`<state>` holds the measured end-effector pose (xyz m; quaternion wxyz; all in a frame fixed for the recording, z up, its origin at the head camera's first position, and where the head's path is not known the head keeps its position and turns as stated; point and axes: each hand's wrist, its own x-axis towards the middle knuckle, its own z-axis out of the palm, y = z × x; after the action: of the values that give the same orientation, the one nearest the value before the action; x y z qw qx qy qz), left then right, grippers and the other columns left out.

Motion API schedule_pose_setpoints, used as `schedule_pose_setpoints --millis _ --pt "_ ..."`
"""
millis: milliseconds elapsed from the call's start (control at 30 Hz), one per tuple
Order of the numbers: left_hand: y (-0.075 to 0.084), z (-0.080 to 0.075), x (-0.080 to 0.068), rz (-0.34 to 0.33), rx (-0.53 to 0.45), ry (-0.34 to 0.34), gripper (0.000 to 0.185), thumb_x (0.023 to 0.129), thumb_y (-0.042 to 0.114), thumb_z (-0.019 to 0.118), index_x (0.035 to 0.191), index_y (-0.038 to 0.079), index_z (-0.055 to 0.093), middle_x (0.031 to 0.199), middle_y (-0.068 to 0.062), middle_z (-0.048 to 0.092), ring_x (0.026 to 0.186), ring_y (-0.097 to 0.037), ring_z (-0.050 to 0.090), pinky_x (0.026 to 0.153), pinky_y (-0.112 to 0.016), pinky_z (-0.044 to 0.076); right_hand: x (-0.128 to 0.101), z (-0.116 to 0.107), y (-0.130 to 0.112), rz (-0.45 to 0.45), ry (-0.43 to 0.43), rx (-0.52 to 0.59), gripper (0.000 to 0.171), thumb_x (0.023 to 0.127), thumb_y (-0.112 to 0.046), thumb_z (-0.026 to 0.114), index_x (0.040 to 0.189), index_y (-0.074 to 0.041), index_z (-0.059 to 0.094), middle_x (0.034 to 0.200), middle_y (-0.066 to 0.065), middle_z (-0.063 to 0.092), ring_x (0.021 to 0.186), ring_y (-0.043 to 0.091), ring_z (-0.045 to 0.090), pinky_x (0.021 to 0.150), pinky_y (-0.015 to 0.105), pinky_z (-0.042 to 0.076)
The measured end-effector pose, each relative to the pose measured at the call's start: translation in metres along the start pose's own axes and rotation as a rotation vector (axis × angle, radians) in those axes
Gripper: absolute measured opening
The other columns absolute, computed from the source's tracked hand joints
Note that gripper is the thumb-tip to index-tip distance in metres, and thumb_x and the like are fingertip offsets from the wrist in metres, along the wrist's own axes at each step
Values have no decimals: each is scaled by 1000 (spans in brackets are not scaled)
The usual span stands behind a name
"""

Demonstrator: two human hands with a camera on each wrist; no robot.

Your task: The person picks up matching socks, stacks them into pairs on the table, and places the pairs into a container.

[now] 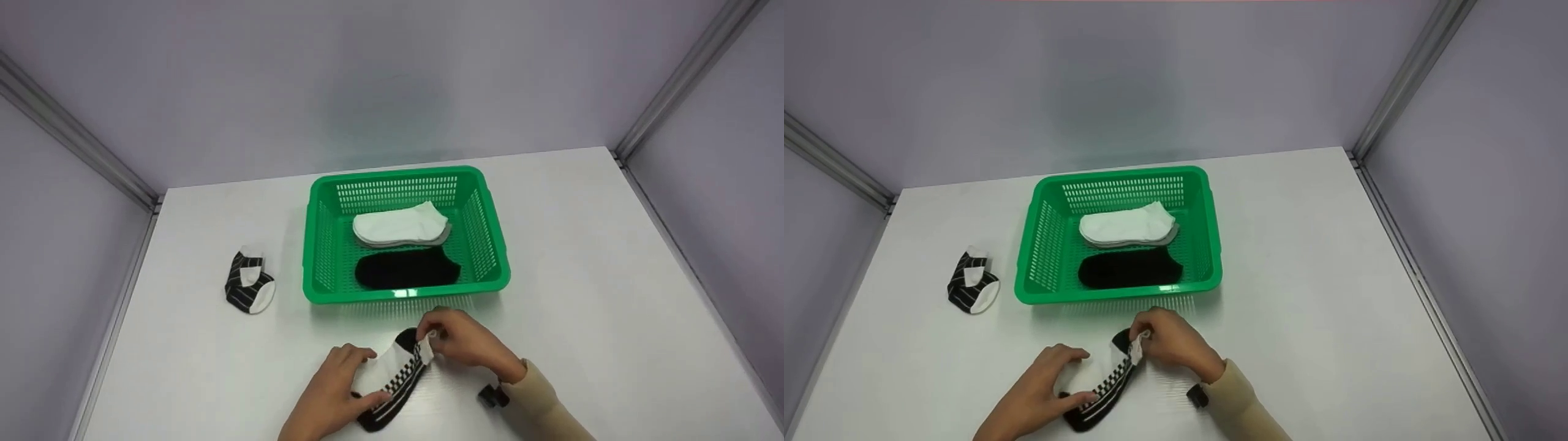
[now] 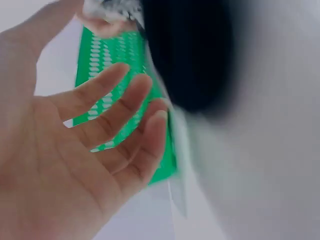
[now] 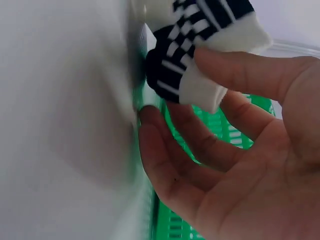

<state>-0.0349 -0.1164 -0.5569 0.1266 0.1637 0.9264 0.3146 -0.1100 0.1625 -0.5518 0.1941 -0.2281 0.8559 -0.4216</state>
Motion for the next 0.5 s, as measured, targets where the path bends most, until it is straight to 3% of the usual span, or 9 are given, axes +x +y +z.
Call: schedule_pose_setpoints --millis 67,167,300,400,500 --pt "-3 1 -3 -30 42 -15 66 85 65 77 128 17 63 115 5 61 106 -14 53 96 -40 53 -4 -6 5 11 23 -18 33 82 10 58 97 -14 76 101 -2 72 101 16 66 89 33 57" --pt "-4 4 -5 -77 60 -45 61 85 63 78 120 15 66 104 7 57 95 -11 49 85 -36 52 -11 -16 12 41 31 -55 40 76 15 54 95 -13 75 100 0 71 101 19 64 90 36 57" --pt "0 9 0 -101 84 -56 47 89 51 80 112 14 65 97 6 55 88 -10 45 76 -34 48 -17 -26 14 105 9 -50 39 72 16 54 95 -9 72 99 3 70 100 20 63 91 40 55" --pt "8 13 7 -106 96 -48 41 89 38 83 114 12 64 101 1 60 91 -13 49 79 -37 51 -17 -25 12 135 5 -17 26 80 5 68 104 -5 68 102 9 70 97 21 63 87 37 55" --pt "16 15 15 -129 73 -65 41 88 29 84 117 9 65 100 -2 65 92 -15 53 80 -39 53 -15 -18 10 166 1 -15 35 84 -10 80 115 -2 65 98 9 68 89 18 60 78 32 52"
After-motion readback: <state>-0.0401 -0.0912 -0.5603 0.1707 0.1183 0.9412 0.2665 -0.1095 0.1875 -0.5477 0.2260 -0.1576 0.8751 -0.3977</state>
